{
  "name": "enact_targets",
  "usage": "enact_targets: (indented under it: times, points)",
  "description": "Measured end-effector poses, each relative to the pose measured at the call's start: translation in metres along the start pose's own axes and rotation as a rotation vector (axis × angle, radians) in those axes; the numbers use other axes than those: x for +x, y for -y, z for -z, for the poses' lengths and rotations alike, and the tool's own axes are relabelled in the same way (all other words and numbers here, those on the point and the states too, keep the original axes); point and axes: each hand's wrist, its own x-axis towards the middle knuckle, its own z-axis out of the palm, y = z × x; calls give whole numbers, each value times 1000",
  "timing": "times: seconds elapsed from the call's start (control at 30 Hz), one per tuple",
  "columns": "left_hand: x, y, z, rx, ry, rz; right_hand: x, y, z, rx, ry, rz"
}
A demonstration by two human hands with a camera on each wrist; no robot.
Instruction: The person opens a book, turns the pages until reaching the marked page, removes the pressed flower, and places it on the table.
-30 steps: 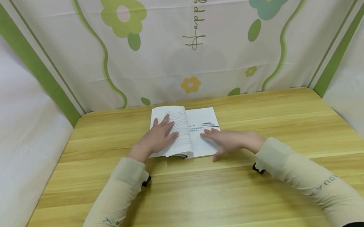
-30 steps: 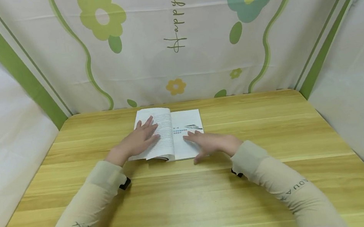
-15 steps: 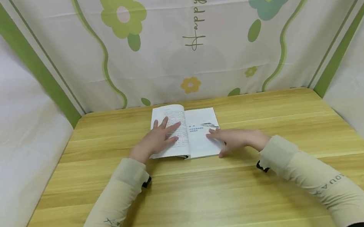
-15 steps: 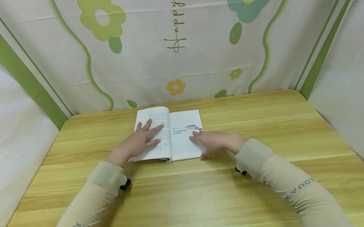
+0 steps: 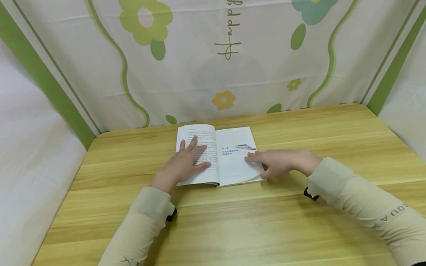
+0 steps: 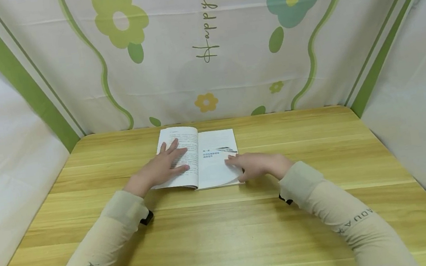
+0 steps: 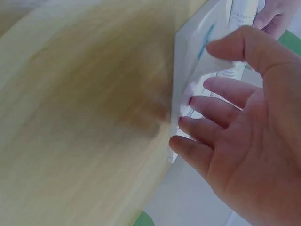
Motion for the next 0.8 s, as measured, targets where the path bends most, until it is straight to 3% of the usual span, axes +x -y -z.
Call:
enact_targets:
  times: [0.23,0.43,0.53,0.8]
  points:
    - [1,0,-2,22,16,6,-1,-11,-5,13,-117,-52]
    - [1,0,-2,36,29,41,-1,-16,-4,47,-140,-80]
    - [1,0,-2,26,32,48,0,-15,-3,87,-162,-63]
    - [1,-1,-3,-37,60,56,7,-1,-3,167,-317,33]
